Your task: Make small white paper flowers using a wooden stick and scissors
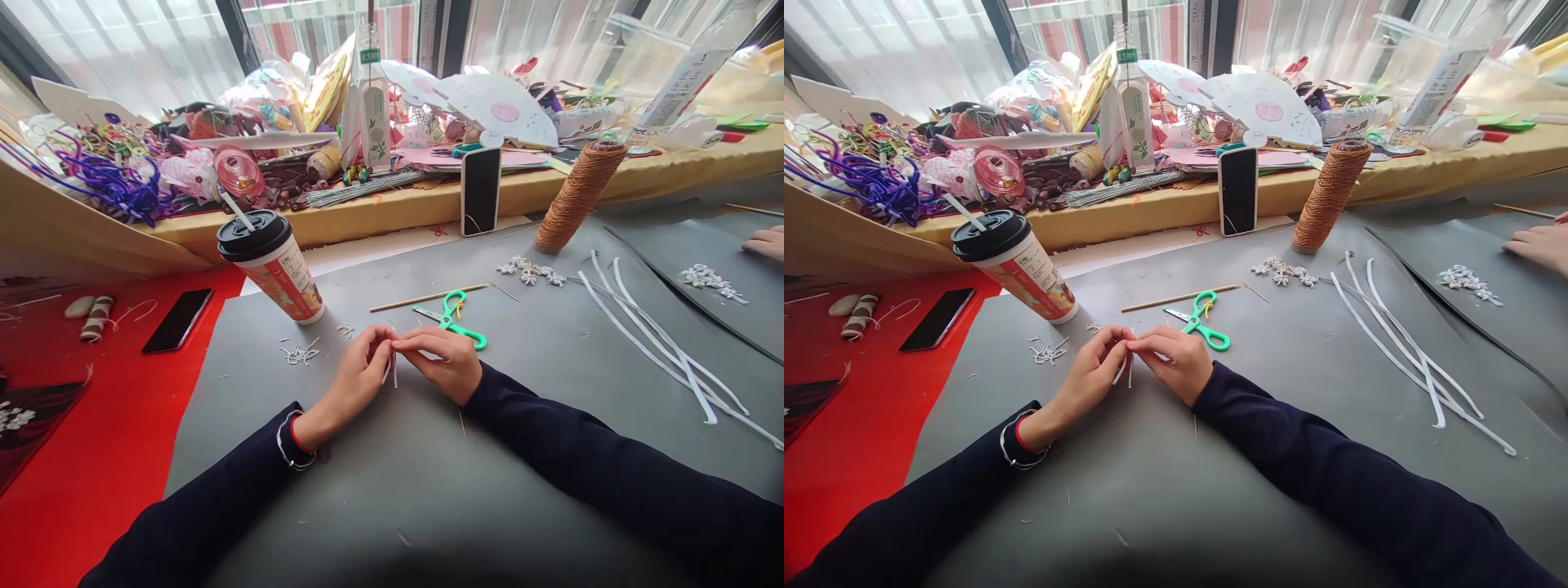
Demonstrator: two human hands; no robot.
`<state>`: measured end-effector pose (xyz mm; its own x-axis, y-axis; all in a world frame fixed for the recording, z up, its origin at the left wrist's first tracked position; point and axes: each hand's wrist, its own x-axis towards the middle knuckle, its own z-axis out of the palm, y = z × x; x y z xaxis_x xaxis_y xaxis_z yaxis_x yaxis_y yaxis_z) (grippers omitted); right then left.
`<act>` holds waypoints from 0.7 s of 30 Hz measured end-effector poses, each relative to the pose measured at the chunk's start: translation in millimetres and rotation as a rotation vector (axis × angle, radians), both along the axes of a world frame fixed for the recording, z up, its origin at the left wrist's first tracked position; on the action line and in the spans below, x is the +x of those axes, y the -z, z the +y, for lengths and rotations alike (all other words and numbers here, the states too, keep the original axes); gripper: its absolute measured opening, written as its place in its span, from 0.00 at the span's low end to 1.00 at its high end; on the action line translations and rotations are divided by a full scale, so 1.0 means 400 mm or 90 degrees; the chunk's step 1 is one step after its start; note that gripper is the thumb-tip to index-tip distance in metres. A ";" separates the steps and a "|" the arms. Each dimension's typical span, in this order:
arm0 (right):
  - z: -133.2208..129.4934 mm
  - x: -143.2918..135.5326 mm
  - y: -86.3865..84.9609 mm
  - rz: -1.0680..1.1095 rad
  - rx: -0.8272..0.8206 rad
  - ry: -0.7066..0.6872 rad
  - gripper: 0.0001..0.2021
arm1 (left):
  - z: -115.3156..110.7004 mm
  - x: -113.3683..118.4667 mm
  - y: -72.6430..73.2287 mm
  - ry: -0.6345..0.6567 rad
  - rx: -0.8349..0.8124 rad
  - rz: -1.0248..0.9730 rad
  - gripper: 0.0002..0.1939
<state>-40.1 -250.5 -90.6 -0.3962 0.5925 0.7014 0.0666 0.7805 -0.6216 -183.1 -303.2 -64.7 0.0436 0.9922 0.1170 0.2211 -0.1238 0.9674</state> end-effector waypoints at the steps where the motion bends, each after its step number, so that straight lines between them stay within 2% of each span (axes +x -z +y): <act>1: 0.002 0.002 0.002 -0.010 0.011 0.005 0.08 | 0.001 0.001 -0.005 0.006 -0.019 -0.030 0.07; 5: 0.010 0.008 0.008 -0.040 0.054 0.004 0.09 | 0.008 -0.005 -0.016 0.021 -0.070 -0.093 0.06; 9: 0.011 0.011 0.009 -0.073 0.110 -0.006 0.09 | 0.018 -0.019 -0.009 0.082 -0.114 -0.128 0.09; 12: 0.010 0.011 0.009 -0.107 0.137 -0.009 0.08 | 0.022 -0.027 -0.002 0.098 -0.116 -0.115 0.09; 16: 0.015 0.013 0.010 -0.150 0.144 -0.008 0.08 | 0.023 -0.028 0.006 0.092 -0.111 -0.086 0.09; 21: 0.022 0.015 0.005 -0.201 0.189 0.007 0.10 | 0.020 -0.022 0.016 0.033 -0.062 -0.048 0.08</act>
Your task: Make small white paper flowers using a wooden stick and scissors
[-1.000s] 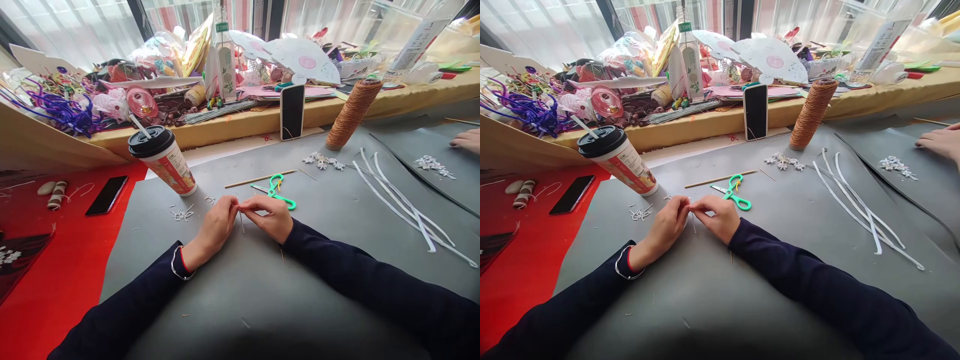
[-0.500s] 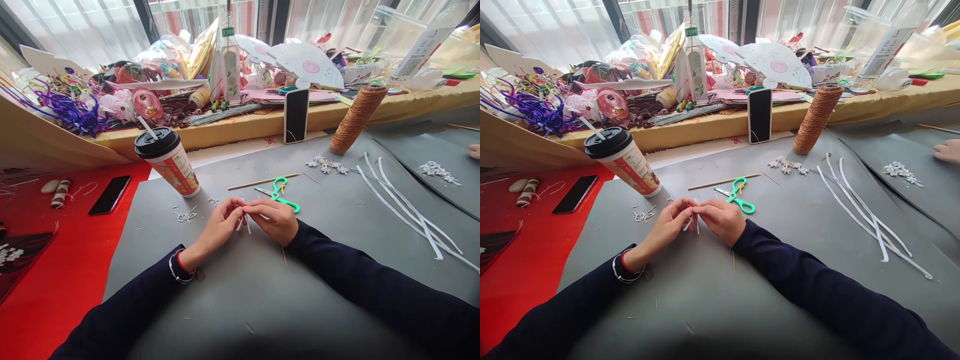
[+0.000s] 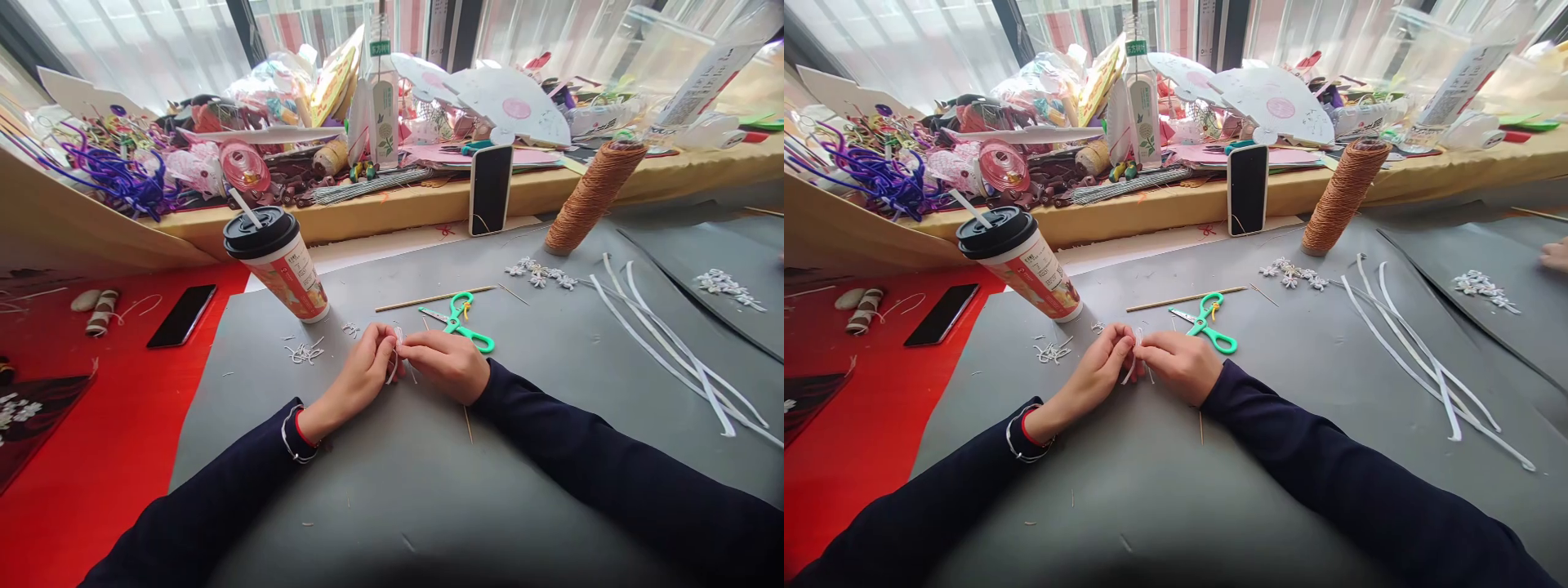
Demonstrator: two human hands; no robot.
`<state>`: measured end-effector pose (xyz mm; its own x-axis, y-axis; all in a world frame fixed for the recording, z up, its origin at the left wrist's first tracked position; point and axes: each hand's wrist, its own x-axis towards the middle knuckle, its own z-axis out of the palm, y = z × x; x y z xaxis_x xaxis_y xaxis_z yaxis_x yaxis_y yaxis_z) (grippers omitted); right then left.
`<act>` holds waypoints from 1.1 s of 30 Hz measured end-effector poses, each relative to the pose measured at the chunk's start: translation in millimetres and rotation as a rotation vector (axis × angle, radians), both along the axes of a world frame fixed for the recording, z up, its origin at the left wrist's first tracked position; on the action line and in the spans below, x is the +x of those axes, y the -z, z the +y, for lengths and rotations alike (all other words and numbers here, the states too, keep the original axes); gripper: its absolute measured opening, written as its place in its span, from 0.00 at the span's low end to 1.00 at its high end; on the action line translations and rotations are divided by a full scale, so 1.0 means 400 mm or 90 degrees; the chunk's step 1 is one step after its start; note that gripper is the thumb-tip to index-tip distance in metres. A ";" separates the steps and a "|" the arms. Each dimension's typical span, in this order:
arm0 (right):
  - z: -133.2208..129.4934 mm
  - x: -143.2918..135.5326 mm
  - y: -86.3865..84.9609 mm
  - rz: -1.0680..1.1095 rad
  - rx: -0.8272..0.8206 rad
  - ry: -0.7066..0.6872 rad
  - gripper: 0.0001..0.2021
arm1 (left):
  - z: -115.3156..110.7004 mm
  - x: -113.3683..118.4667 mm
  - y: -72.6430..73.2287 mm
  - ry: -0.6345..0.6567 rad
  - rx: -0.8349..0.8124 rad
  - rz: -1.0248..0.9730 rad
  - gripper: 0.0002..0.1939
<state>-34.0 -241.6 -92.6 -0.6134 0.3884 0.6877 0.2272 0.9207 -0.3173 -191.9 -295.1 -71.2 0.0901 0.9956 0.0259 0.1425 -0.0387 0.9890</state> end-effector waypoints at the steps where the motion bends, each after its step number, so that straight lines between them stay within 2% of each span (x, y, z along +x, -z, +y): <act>1: 0.001 0.000 -0.001 -0.003 0.010 0.003 0.10 | 0.000 0.001 0.000 -0.003 0.000 -0.007 0.08; 6: 0.004 0.000 0.003 -0.001 0.006 0.016 0.10 | 0.002 0.002 -0.010 0.012 -0.023 -0.074 0.07; 10: 0.006 -0.004 0.007 0.058 -0.027 0.008 0.09 | 0.004 0.000 -0.012 0.003 0.001 -0.046 0.08; 13: 0.003 -0.007 -0.001 0.126 -0.092 -0.012 0.08 | 0.006 -0.004 -0.011 0.005 0.024 -0.031 0.07; 16: -0.003 -0.008 -0.017 0.174 -0.241 -0.021 0.07 | 0.007 -0.009 -0.010 0.003 0.043 0.010 0.07; 21: -0.001 -0.008 -0.033 0.246 -0.570 -0.020 0.06 | 0.005 -0.010 -0.014 0.012 0.072 0.046 0.07; 23: 0.001 -0.008 -0.033 0.272 -0.640 -0.036 0.06 | 0.004 -0.010 -0.015 0.019 0.084 0.051 0.07; 29: -0.002 -0.011 -0.035 0.295 -0.667 -0.056 0.05 | 0.000 -0.011 -0.015 0.034 0.076 0.085 0.07; 33: -0.006 -0.012 -0.032 0.298 -0.654 -0.061 0.05 | 0.000 -0.009 -0.014 0.026 0.072 0.037 0.08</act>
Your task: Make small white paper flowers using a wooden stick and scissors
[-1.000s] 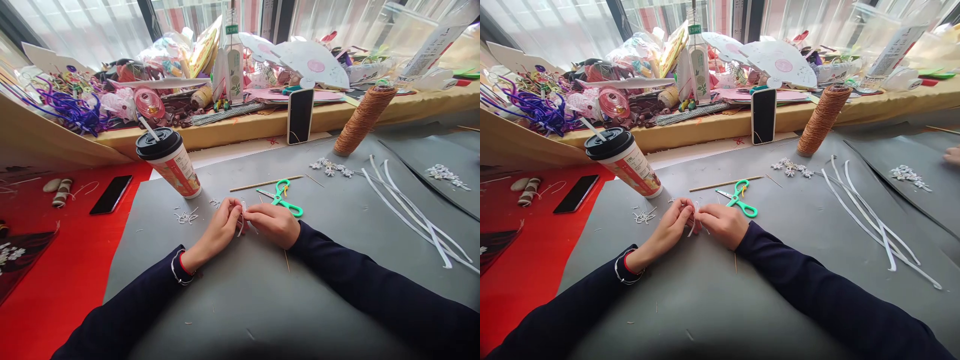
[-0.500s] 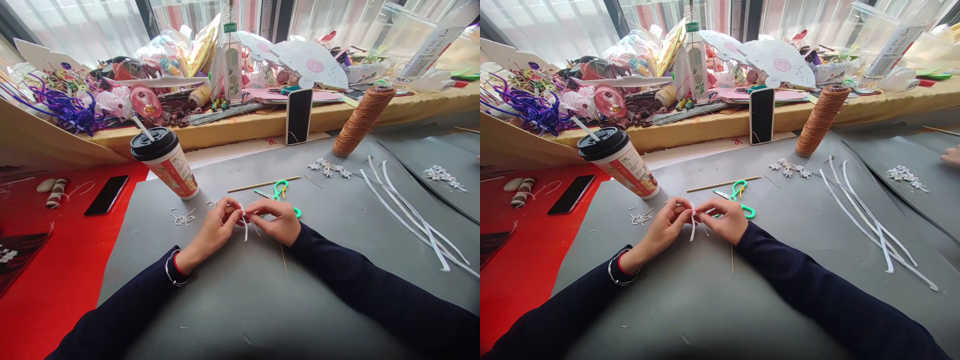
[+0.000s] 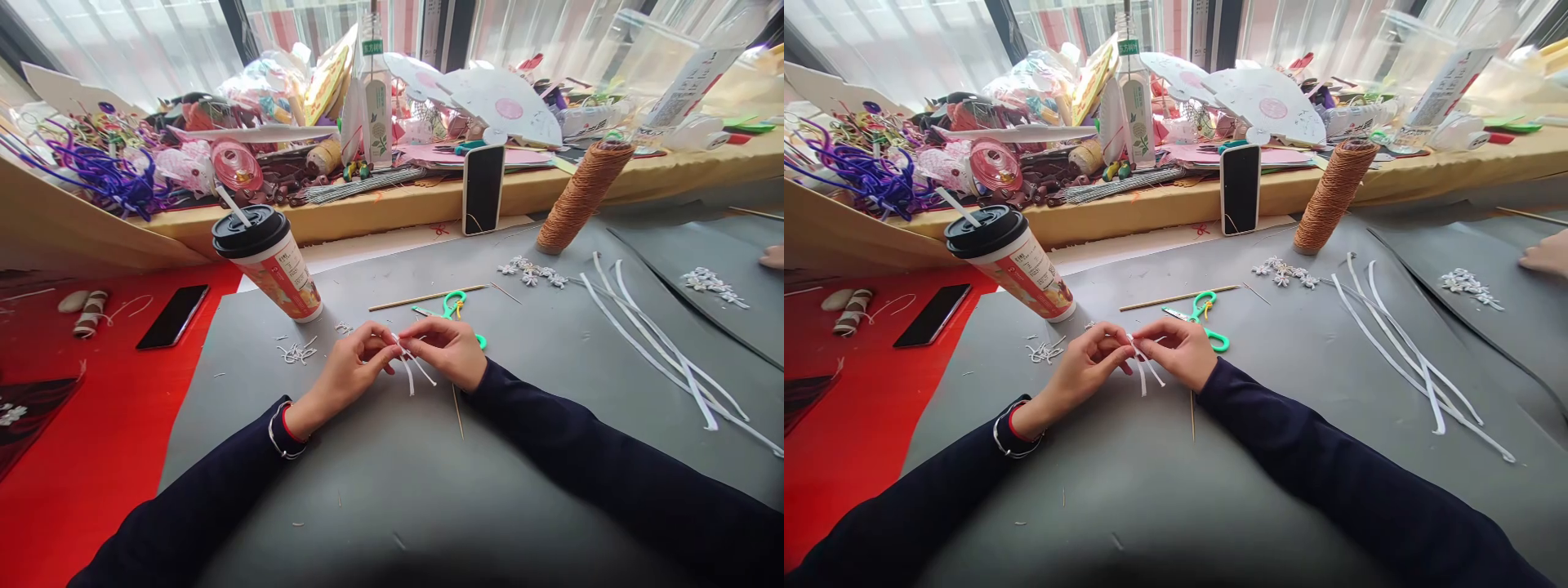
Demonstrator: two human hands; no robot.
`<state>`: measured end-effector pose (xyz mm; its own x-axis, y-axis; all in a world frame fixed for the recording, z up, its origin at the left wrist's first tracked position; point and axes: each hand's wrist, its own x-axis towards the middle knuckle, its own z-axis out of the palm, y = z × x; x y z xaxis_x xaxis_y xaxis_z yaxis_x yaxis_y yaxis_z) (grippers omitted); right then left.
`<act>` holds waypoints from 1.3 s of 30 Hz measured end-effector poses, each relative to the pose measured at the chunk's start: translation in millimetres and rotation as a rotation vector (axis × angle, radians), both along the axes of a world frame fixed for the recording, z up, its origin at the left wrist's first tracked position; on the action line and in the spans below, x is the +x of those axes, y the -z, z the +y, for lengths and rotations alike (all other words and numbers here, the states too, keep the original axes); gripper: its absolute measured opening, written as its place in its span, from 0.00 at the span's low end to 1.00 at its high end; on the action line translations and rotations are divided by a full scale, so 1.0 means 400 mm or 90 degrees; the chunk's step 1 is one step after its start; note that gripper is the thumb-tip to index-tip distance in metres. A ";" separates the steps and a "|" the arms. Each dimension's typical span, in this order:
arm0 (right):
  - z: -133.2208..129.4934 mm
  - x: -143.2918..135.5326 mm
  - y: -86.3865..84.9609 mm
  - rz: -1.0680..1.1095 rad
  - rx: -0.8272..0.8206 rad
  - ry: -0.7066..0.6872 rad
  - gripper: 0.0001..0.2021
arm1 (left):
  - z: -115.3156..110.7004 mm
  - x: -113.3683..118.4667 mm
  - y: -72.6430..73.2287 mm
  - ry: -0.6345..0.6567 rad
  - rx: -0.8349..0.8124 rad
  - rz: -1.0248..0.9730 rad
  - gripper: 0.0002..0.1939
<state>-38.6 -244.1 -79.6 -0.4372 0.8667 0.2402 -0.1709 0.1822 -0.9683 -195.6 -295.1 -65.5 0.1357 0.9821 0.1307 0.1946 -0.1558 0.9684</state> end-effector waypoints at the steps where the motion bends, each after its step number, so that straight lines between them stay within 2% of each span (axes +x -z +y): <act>1: -0.001 0.000 0.002 -0.001 0.008 0.001 0.05 | 0.001 0.000 0.001 0.002 -0.001 -0.017 0.08; 4: -0.004 -0.003 0.004 -0.004 0.013 0.005 0.06 | 0.006 0.000 0.003 0.000 0.004 -0.061 0.08; 8: -0.010 -0.009 -0.001 0.019 -0.054 0.014 0.07 | 0.012 -0.003 0.002 -0.006 -0.009 -0.112 0.08; 16: -0.014 -0.018 -0.009 0.047 -0.131 0.035 0.06 | 0.018 -0.002 0.000 -0.048 -0.063 -0.132 0.11; 26: -0.011 -0.015 -0.005 0.066 -0.154 0.027 0.06 | 0.016 -0.005 -0.002 -0.023 -0.078 -0.147 0.10; 39: -0.004 -0.013 0.003 0.072 -0.183 0.036 0.08 | 0.025 -0.012 0.006 -0.041 -0.115 -0.160 0.12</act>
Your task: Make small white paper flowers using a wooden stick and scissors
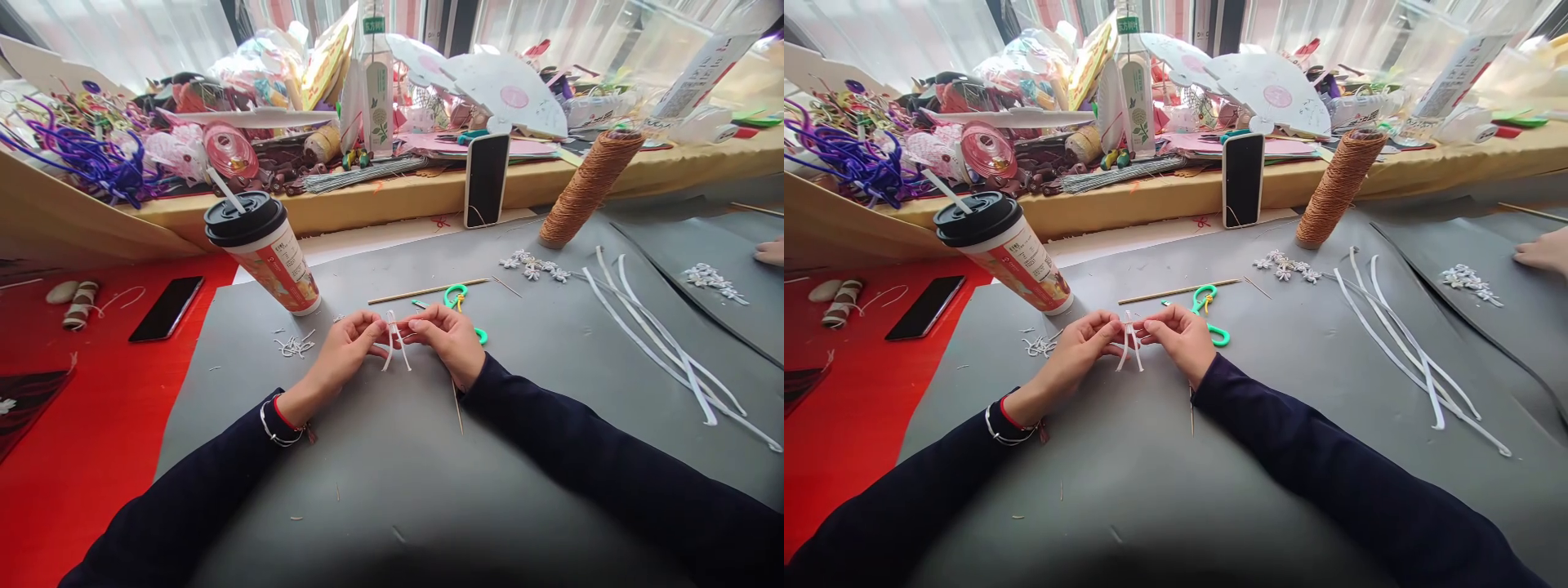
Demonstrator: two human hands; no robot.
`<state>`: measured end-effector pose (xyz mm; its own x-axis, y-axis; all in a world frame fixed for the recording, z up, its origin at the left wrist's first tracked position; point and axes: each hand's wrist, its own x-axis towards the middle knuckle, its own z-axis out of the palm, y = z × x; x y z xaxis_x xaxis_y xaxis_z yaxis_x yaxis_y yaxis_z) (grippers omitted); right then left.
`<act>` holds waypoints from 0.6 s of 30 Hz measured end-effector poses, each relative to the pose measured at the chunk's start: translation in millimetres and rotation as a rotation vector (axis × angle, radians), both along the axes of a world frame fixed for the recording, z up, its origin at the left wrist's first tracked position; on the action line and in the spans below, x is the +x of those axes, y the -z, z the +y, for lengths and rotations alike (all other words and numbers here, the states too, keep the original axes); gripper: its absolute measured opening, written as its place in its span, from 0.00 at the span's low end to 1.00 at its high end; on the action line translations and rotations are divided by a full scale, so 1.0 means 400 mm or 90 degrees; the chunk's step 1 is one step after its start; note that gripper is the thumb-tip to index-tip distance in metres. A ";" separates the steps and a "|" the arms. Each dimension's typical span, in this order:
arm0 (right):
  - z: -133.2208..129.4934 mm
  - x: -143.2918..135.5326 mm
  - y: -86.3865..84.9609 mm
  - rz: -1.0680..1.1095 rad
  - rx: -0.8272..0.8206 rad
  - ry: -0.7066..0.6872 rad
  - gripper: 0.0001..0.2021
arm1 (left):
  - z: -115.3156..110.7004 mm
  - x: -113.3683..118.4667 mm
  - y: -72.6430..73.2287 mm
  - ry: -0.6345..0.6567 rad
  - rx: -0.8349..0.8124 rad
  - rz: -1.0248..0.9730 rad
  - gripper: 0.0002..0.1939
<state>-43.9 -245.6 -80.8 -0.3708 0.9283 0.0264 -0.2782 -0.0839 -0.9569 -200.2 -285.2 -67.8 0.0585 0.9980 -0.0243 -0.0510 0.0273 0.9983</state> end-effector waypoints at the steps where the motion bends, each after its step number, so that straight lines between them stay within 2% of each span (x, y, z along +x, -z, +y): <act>1: 0.000 -0.001 0.001 0.000 -0.002 -0.002 0.08 | 0.000 0.000 0.000 -0.008 0.005 0.011 0.12; 7: 0.000 -0.006 0.001 0.000 -0.026 -0.020 0.09 | -0.007 0.000 -0.012 -0.097 0.146 0.131 0.08; 11: -0.002 -0.007 -0.003 -0.004 -0.052 -0.044 0.09 | -0.012 -0.001 -0.018 -0.085 0.207 0.176 0.06; 18: -0.001 -0.004 -0.003 0.001 -0.061 -0.062 0.08 | -0.009 -0.004 -0.010 -0.087 0.230 0.189 0.05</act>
<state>-45.5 -246.1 -79.7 -0.4594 0.8862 -0.0600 -0.2656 -0.2016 -0.9428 -201.7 -288.6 -63.8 -0.0303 0.9440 0.3286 0.2577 -0.3103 0.9151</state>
